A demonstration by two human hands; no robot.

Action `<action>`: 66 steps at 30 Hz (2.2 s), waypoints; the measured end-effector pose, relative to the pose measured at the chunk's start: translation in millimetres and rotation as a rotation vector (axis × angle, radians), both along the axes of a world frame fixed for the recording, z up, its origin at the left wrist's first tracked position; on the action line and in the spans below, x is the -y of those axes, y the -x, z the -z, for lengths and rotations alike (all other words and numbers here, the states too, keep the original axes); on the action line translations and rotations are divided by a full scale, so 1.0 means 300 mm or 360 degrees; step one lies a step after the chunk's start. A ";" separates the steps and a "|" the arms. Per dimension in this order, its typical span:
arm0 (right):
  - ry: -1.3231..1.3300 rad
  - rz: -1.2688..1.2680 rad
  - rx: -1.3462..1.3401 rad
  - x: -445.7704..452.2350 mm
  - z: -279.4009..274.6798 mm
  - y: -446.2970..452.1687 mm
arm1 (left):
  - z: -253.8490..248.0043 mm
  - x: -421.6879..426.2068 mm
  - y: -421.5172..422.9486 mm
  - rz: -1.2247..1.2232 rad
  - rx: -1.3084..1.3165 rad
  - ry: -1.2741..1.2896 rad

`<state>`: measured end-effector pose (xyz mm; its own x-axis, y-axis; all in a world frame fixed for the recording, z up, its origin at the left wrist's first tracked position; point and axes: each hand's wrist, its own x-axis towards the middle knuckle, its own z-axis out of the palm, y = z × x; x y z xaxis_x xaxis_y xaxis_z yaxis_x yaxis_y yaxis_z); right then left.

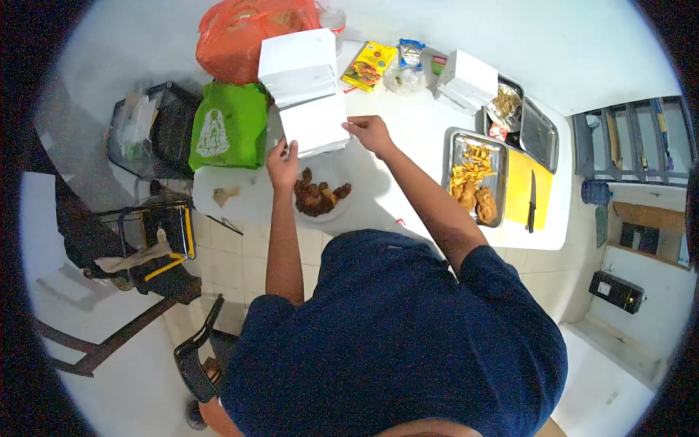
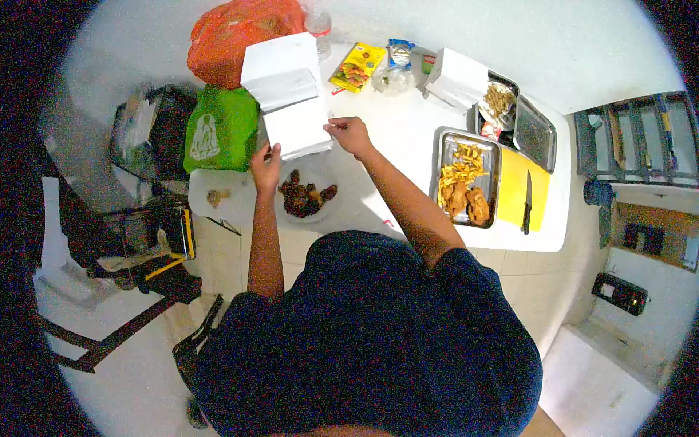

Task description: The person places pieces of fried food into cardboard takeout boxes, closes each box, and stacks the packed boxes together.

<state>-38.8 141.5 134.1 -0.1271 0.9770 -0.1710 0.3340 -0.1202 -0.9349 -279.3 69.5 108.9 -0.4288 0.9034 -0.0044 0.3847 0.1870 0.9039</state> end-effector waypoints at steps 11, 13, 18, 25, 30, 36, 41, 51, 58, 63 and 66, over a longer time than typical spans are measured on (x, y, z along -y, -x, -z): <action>0.0649 0.0041 -0.0263 -0.002 -0.033 0.004 | -0.021 -0.003 -0.024 0.0020 0.0459 -0.0078; 0.0704 0.0041 -0.0444 0.008 -0.041 0.006 | -0.024 0.000 -0.031 -0.0016 0.0506 -0.0110; 0.0648 -0.0100 -0.0411 0.012 -0.040 0.008 | -0.011 -0.006 -0.030 -0.0001 0.0454 -0.0155; 0.0523 -0.0268 -0.0312 -0.015 0.032 -0.004 | 0.056 -0.011 -0.026 0.0057 0.0475 -0.0327; 0.0301 -0.0227 -0.0248 0.037 0.046 -0.014 | 0.000 0.016 -0.053 0.0070 0.0456 -0.0252; 0.0180 -0.0190 -0.0104 0.209 -0.032 -0.093 | -0.072 0.093 -0.197 0.0227 0.0489 -0.0367; 0.0229 0.0035 -0.0195 0.324 -0.100 -0.187 | -0.153 0.144 -0.348 0.0424 0.0427 -0.0209; -0.0034 0.0348 -0.0153 0.471 -0.067 -0.480 | -0.154 0.114 -0.588 0.1131 0.0640 -0.0323; -0.0276 0.0426 -0.0088 0.442 -0.115 -0.662 | -0.156 -0.017 -0.774 0.1242 0.0635 -0.0249; -0.0062 0.0636 -0.0549 0.423 -0.170 -0.762 | -0.179 -0.065 -0.922 0.1212 0.0872 -0.0429; -0.0218 0.0712 -0.0534 0.360 -0.074 -0.844 | -0.157 -0.100 -0.974 0.1197 0.0776 -0.0440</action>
